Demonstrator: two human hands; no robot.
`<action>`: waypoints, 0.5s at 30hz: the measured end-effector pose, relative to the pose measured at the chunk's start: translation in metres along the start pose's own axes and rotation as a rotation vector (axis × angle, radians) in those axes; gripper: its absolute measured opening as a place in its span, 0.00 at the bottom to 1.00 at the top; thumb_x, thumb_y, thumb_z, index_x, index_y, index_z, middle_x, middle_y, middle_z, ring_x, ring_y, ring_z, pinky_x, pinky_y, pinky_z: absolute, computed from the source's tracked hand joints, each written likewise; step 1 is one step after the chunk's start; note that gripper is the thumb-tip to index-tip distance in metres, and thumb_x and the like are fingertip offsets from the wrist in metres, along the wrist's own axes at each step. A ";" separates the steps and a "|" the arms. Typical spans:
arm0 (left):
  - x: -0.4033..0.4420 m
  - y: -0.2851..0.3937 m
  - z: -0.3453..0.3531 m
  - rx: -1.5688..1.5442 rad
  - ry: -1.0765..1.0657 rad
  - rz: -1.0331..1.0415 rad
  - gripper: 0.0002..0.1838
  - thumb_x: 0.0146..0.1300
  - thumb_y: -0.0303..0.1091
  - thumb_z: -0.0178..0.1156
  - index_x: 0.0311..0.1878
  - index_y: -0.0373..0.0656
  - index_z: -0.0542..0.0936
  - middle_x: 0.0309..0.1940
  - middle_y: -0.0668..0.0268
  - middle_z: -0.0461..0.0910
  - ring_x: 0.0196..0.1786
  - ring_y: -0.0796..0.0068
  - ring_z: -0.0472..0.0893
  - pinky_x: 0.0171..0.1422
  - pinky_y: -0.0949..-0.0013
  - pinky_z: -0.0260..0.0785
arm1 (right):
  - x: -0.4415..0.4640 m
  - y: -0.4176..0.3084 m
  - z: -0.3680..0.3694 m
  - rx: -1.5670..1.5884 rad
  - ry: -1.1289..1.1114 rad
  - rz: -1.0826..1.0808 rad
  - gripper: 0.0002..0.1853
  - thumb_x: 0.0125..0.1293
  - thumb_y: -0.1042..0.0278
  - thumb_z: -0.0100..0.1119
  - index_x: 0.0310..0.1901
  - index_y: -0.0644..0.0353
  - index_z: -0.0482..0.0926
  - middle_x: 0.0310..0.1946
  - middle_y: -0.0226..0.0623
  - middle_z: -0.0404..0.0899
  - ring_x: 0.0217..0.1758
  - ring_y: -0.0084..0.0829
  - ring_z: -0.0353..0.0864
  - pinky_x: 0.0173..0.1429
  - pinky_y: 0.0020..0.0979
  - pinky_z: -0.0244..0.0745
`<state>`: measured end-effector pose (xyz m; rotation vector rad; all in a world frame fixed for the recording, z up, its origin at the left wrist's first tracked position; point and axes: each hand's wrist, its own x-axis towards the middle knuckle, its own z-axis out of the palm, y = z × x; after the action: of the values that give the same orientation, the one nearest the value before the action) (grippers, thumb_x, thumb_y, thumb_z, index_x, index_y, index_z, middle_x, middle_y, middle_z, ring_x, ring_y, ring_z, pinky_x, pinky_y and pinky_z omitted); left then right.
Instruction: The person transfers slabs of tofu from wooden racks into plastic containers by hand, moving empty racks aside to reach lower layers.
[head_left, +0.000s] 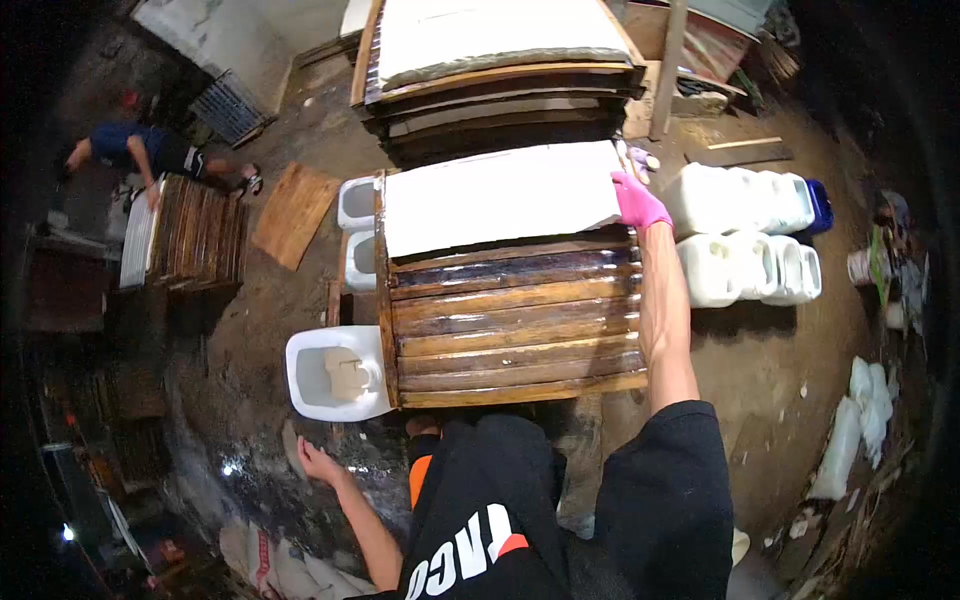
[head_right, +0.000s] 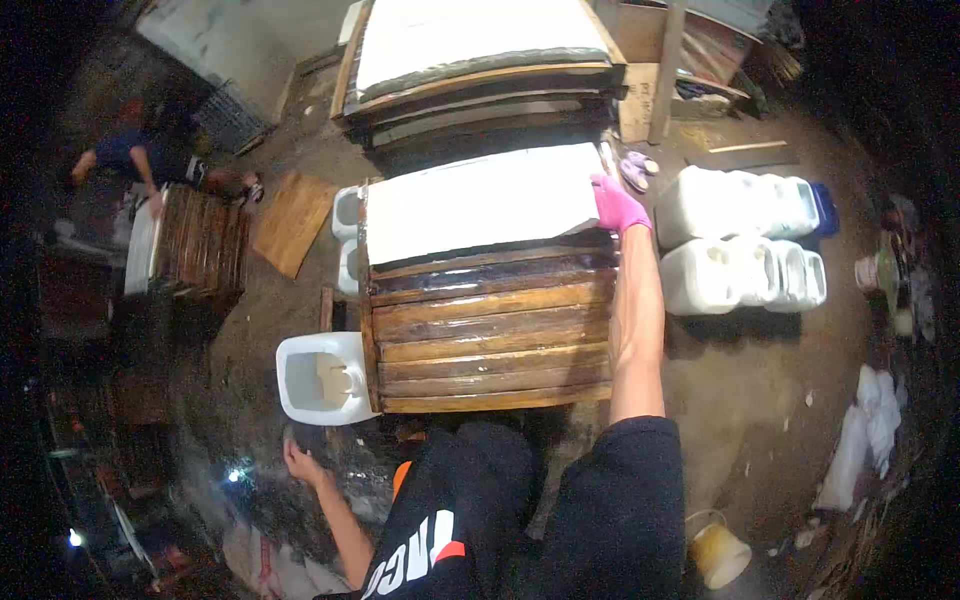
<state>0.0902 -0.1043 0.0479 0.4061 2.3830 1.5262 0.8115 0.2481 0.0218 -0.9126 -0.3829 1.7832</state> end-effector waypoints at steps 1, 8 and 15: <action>-0.010 0.015 -0.002 -0.013 0.006 -0.044 0.17 0.71 0.34 0.50 0.59 0.40 0.76 0.59 0.63 0.75 0.60 0.67 0.73 0.62 0.62 0.64 | -0.011 -0.002 0.003 0.022 -0.102 0.109 0.25 0.68 0.57 0.41 0.61 0.61 0.71 0.60 0.35 0.73 0.64 0.37 0.69 0.70 0.37 0.56; -0.029 0.061 0.041 -0.061 -0.010 0.117 0.17 0.71 0.32 0.47 0.59 0.39 0.74 0.58 0.62 0.75 0.59 0.68 0.73 0.60 0.62 0.67 | -0.023 0.050 0.015 -0.540 0.309 -0.527 0.27 0.67 0.55 0.43 0.64 0.60 0.70 0.62 0.37 0.72 0.66 0.39 0.68 0.71 0.37 0.55; -0.130 0.127 0.116 -0.175 -0.596 0.206 0.24 0.72 0.35 0.45 0.68 0.34 0.61 0.66 0.53 0.63 0.65 0.62 0.66 0.69 0.62 0.57 | -0.149 0.131 0.127 -0.789 0.501 -0.587 0.28 0.65 0.54 0.46 0.64 0.59 0.69 0.62 0.40 0.71 0.66 0.40 0.68 0.71 0.37 0.56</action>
<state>0.2652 -0.0060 0.1284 0.9375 1.7768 1.4217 0.6560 0.0812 0.0813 -1.5478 -0.9408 0.7995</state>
